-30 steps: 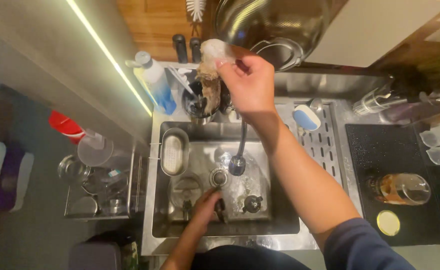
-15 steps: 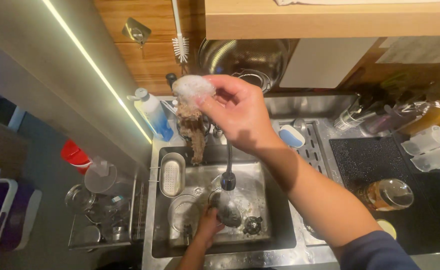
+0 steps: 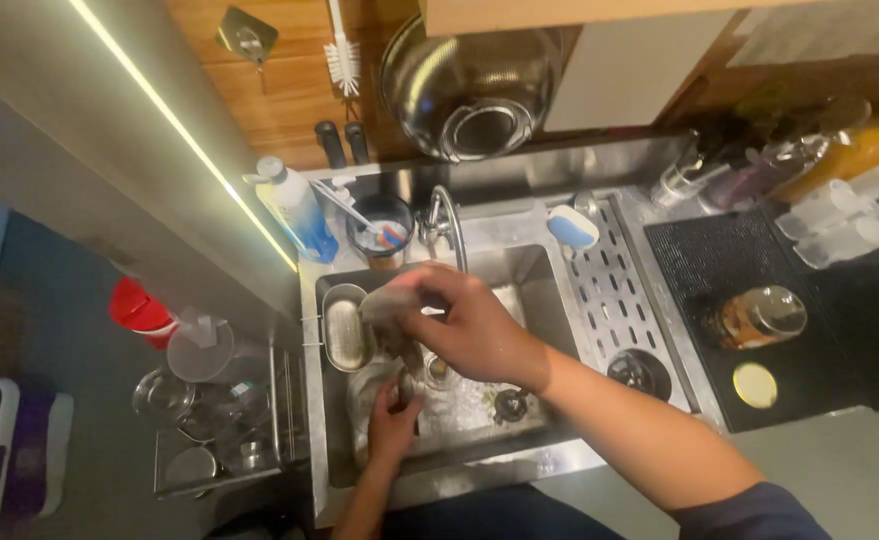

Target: Washing and rinsing various coffee-making components and glass containers in a sink.

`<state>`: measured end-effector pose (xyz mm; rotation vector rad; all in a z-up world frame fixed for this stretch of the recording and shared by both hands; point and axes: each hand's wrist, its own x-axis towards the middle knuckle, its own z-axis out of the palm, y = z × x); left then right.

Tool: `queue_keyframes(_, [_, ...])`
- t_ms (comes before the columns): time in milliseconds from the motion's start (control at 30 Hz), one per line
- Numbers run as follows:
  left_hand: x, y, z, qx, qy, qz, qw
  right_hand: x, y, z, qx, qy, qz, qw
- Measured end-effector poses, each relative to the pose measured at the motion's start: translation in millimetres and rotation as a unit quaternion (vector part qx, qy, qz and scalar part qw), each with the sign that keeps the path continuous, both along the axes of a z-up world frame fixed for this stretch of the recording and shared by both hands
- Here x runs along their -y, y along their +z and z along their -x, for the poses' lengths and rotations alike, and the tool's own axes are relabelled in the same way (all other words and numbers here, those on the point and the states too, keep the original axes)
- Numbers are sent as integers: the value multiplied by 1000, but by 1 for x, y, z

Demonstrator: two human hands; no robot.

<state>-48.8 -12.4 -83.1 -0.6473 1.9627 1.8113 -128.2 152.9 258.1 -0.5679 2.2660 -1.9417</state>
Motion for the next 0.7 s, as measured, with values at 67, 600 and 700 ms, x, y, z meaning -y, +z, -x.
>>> queue_keyframes(67, [8, 7, 8, -16, -4, -17, 1000, 6, -8, -7, 30, -13, 37, 999])
queue_keyframes(600, [48, 53, 60, 81, 142, -447, 879, 74, -187, -28, -70, -221, -267, 936])
queue_keyframes(700, [47, 2, 56, -31, 125, -308, 942, 72, -208, -28, -136, -205, -289, 925])
